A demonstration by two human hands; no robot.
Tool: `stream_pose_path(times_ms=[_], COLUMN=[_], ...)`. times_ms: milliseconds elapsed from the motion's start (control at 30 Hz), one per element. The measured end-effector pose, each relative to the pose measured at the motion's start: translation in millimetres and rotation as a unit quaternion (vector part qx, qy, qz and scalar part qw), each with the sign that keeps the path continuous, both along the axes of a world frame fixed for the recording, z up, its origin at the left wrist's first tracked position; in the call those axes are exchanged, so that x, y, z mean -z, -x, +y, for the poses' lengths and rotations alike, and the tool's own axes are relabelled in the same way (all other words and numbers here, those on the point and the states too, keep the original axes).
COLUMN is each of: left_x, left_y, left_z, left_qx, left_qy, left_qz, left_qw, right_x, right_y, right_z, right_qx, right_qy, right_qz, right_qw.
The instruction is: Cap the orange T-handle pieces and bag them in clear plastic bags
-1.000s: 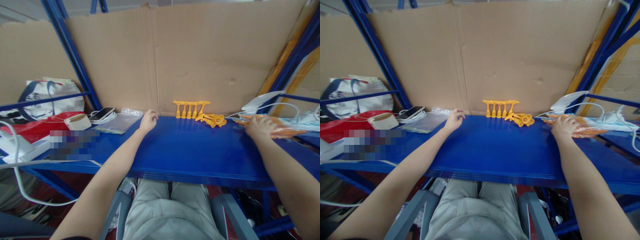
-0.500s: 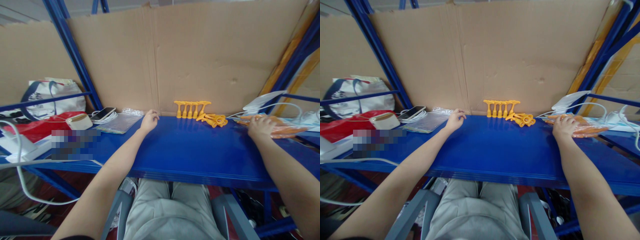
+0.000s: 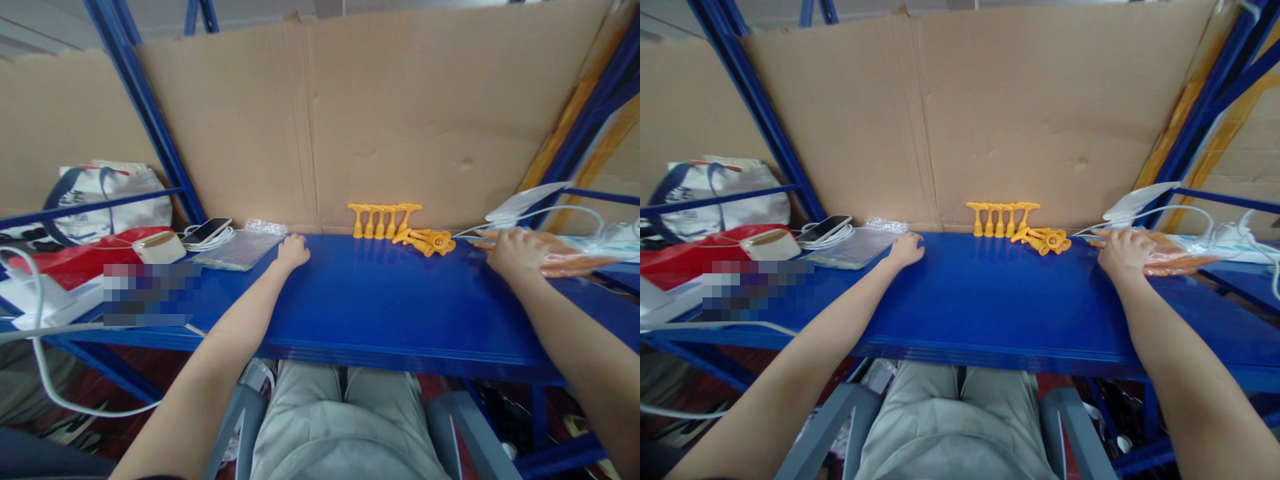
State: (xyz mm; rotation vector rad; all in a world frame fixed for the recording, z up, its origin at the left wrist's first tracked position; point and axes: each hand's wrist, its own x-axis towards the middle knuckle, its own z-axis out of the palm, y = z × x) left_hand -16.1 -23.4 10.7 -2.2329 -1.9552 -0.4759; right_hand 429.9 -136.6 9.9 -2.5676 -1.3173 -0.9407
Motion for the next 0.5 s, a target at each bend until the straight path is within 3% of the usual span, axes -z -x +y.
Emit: stream_pose_path(times_ms=[267,400,500], left_x=[-8.8,-4.3,-0.2], left_y=[16,26,32], left_z=[-3,4,10], left_qx=[-0.172,-0.200,-0.197], left_qy=[0.058,0.089,0.097], left_qz=[0.007,-0.015,-0.019], left_qw=[0.983,0.976,0.975], right_x=[-41.7,-59.5,-61.6], right_y=[61,87,102], right_z=[-1,18,32], right_qx=[-0.120,-0.152,-0.161], right_qy=[-0.023,0.002,0.003], right_qz=[0.029,0.047,0.079], right_qw=[0.992,0.987,0.984])
